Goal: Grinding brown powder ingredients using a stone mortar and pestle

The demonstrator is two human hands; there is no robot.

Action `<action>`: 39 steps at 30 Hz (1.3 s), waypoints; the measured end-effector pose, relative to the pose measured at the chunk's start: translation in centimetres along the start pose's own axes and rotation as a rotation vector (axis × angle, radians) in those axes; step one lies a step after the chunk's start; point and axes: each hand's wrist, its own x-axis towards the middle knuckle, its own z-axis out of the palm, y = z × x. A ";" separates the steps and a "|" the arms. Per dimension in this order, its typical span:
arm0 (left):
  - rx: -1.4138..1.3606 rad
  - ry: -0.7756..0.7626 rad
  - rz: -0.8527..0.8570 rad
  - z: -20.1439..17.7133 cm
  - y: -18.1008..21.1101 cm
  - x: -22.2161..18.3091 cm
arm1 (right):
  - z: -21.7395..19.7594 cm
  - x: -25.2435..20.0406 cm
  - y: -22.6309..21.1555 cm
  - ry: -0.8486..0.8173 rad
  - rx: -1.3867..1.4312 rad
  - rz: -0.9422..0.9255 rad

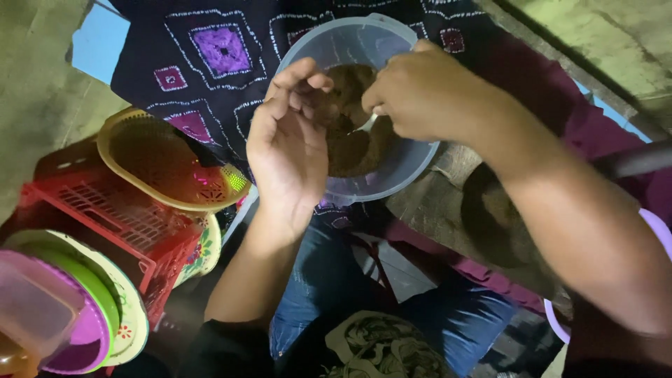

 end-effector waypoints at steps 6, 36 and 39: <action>-0.115 -0.098 0.048 -0.3 -0.7 0.7 | -4.1 -1.6 1.6 0.060 0.081 -0.017; -0.283 -0.002 -0.582 9.2 -9.1 -3.5 | -3.9 -18.3 2.4 0.024 0.213 0.499; -0.241 -0.089 -0.609 9.4 -11.0 -4.3 | -2.3 -21.6 2.9 0.292 0.259 0.304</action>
